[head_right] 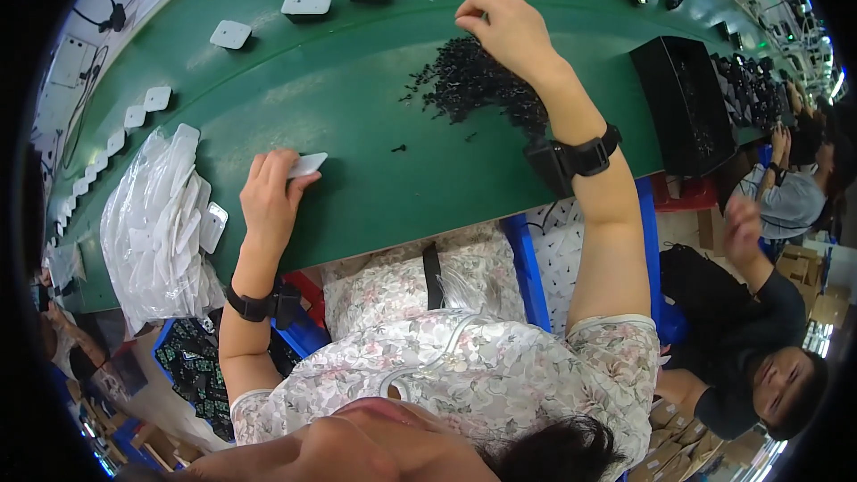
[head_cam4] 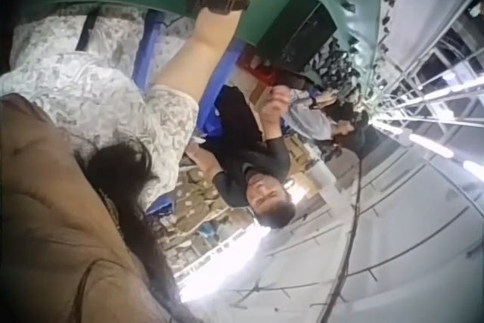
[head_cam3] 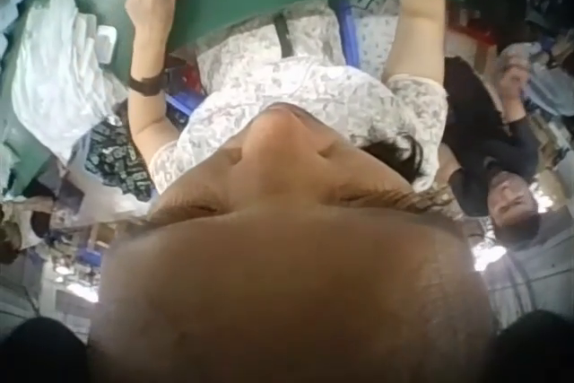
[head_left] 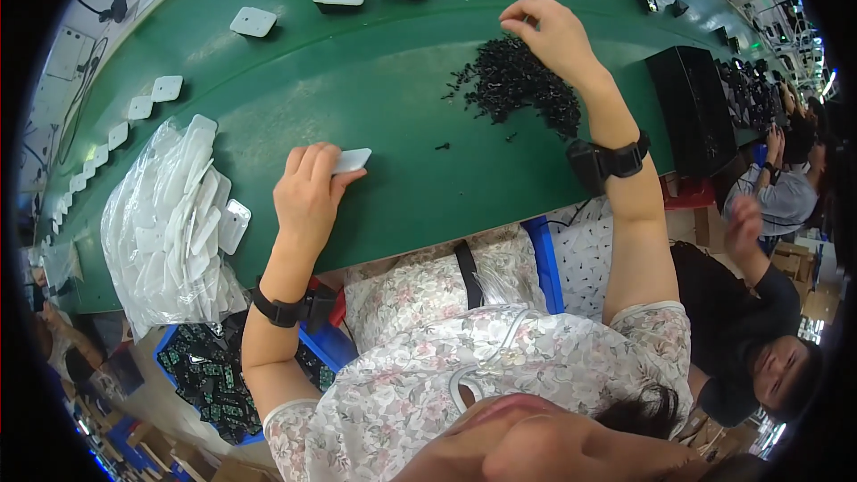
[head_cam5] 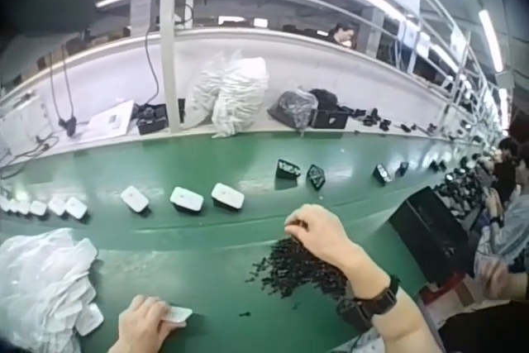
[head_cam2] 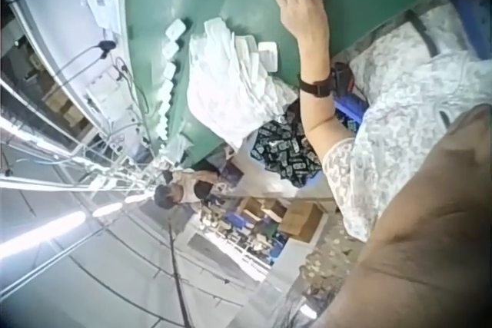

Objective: Assembling electronic devices by inserting components into plastic housings and securing them with an electric screwdriver.

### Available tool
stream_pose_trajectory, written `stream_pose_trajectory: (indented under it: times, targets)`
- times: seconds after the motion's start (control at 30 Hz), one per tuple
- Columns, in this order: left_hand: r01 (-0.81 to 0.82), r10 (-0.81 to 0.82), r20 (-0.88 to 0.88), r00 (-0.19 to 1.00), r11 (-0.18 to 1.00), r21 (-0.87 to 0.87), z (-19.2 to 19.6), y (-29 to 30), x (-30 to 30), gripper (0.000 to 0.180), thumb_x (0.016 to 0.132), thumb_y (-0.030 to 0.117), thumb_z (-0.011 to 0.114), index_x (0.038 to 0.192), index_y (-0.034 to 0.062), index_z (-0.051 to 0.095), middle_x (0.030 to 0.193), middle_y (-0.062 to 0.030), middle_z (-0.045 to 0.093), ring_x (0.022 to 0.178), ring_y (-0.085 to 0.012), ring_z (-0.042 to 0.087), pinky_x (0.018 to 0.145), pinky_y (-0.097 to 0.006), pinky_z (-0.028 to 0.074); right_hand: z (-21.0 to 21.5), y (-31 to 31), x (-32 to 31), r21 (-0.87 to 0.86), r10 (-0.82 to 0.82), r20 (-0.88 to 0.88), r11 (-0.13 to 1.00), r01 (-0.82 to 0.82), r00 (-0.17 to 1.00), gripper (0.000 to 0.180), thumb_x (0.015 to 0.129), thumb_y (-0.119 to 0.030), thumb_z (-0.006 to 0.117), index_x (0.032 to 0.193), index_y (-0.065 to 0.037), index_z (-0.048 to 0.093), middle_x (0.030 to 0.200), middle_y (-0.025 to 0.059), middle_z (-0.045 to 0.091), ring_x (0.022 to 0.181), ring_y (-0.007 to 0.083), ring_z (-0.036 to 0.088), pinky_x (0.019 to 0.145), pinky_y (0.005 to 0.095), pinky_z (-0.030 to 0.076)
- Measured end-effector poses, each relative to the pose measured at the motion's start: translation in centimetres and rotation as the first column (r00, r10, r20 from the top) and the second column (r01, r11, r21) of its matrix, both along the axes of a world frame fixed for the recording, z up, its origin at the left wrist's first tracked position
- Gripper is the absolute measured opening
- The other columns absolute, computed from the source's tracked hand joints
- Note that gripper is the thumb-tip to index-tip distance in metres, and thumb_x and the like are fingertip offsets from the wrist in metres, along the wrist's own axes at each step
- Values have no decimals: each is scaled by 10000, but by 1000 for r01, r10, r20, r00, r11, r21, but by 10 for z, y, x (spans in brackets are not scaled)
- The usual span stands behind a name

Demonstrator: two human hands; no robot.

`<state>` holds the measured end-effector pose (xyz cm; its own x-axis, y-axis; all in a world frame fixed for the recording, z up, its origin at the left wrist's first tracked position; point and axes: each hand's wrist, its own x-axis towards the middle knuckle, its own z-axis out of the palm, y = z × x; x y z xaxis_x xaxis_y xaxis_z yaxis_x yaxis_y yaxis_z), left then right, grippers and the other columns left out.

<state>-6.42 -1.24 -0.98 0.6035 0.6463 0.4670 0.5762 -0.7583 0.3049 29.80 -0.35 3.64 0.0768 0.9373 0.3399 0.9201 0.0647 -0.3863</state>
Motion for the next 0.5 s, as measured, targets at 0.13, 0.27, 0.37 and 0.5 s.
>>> stream_pose_trajectory:
  times: [0.13, 0.27, 0.37, 0.5]
  targets:
    - [53, -53, -48, 997, 999, 4, -4, -4, -5, 335, 641, 36, 703, 951, 46, 576, 1031, -87, 556, 905, -302, 538, 739, -401, 476, -17, 10, 22, -51, -72, -26, 996, 70, 997, 165, 793, -165, 668, 894, -34, 656, 843, 86, 604, 745, 203, 581, 697, 310, 472]
    - [52, -52, 3, 999, 991, -123, 6, -1, -6, 271, 695, 19, 677, 953, 42, 598, 943, -97, 573, 883, -325, 536, 783, -430, 463, -25, 18, 23, -193, -66, -14, 979, 62, 998, 162, 783, -155, 673, 874, -27, 635, 864, 105, 597, 779, 243, 587, 721, 338, 477]
    - [8, 238, 366, 900, 829, -559, -8, 10, -1, 103, 888, 92, 582, 951, 10, 583, 801, -92, 600, 633, -191, 592, 541, -290, 480, -31, 28, 16, -200, 59, 123, 979, -34, 991, 110, 790, -118, 641, 823, -31, 582, 845, 116, 578, 828, 294, 569, 743, 382, 465]
    - [222, 392, 542, 743, 620, -753, 16, 15, 32, 103, 911, 74, 539, 983, 5, 567, 865, -89, 607, 577, -109, 569, 435, -252, 429, -35, 26, 16, -210, 104, 211, 976, -59, 972, 102, 797, -115, 631, 808, -30, 577, 840, 119, 576, 820, 299, 565, 739, 384, 462]
